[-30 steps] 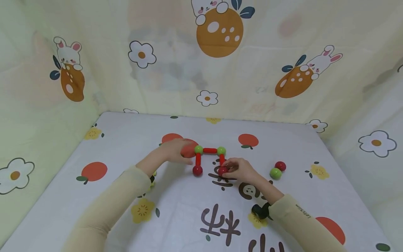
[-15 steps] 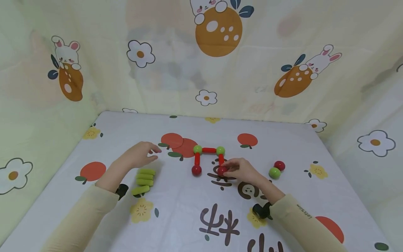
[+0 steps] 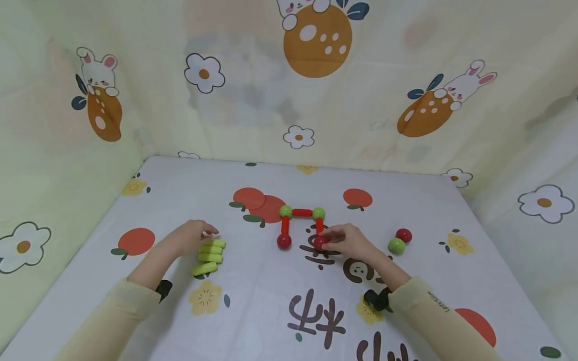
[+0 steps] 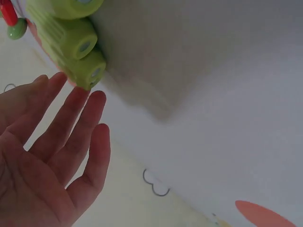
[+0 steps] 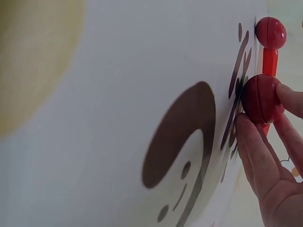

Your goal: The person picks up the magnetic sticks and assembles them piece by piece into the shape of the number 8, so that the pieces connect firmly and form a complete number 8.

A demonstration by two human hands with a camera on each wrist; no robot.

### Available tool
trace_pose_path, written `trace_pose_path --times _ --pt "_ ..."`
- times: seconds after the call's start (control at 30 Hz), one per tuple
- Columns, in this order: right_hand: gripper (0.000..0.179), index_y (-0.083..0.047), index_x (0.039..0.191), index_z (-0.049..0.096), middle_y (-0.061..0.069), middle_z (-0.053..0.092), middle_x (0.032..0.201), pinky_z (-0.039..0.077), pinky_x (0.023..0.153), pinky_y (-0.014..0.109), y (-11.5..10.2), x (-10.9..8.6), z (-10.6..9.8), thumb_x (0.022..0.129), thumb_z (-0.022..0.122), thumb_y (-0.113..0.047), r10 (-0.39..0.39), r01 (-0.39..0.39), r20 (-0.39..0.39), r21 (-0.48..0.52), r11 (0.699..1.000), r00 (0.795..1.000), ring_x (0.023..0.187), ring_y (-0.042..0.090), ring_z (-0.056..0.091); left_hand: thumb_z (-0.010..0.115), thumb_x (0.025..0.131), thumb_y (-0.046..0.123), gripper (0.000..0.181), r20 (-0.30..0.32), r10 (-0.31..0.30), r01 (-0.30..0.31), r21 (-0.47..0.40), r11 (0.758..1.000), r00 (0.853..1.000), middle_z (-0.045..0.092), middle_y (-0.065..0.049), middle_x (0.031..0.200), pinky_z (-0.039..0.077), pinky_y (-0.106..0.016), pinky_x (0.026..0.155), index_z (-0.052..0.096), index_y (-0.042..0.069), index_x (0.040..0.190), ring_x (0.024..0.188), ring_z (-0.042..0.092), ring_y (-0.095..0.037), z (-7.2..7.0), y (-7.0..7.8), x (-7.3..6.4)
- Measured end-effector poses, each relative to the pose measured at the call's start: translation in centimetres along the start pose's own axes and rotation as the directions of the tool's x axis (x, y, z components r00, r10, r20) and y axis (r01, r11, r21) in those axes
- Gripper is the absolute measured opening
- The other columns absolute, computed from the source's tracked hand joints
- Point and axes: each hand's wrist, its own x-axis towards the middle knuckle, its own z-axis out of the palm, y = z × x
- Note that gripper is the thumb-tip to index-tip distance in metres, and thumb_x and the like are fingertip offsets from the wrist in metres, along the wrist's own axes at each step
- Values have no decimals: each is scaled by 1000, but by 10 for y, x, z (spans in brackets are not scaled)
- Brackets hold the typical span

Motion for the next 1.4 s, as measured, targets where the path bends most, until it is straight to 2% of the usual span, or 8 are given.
trace_pose_path --times 0.13,0.27,0.5,0.8,0.97,1.13,1.4 --pt "29 -5 109 65 11 65 103 51 75 31 -1 0 -2 82 69 -10 -12 12 4 -13 1000 1000 88 21 61 54 88 2 21 -5 18 -18 15 1000 1000 63 -13 100 47 -39 80 66 -2 106 94 57 -28 6 0 2" --pt "29 -4 110 65 11 65 103 51 74 31 -2 1 -3 81 69 -10 -19 19 7 -10 1000 1000 87 21 61 54 88 0 20 -16 -1 1 29 1000 1000 64 -14 101 45 -42 85 67 -2 104 100 56 -31 7 2 1" --pt "29 -4 109 65 10 65 103 51 75 30 0 3 -3 81 69 -11 -4 4 7 3 1000 1000 89 22 60 54 86 -4 21 -28 -14 15 31 999 1000 64 -14 101 45 -43 85 67 -3 101 99 57 -31 7 -2 1" --pt "30 -4 109 66 9 65 101 51 72 29 0 2 0 80 70 -12 11 -11 -9 -13 1000 1000 87 20 61 58 84 -5 14 -65 59 -58 20 998 996 64 -10 87 48 -38 77 69 -3 92 84 59 -25 7 -5 3" --pt "30 -3 110 65 11 65 102 52 71 29 -2 0 1 81 69 -10 5 -5 -9 -10 1000 1000 86 21 61 58 84 -4 13 -74 60 -60 8 998 995 63 -9 86 49 -36 74 67 -4 94 80 57 -22 7 -6 4" --pt "30 -2 111 65 12 65 104 52 71 29 -2 -1 1 82 68 -9 4 -5 -11 -14 1000 1000 86 21 61 57 84 -6 15 -95 82 -83 0 997 992 63 -10 88 49 -37 74 67 -5 95 81 58 -23 6 -4 6" --pt "29 -2 111 65 12 65 103 52 71 29 -1 -1 2 82 66 -9 3 -3 -13 -11 1000 1000 86 21 61 59 84 -3 16 -114 126 -125 13 992 985 65 -10 94 48 -38 80 66 -2 99 87 59 -24 3 9 12"
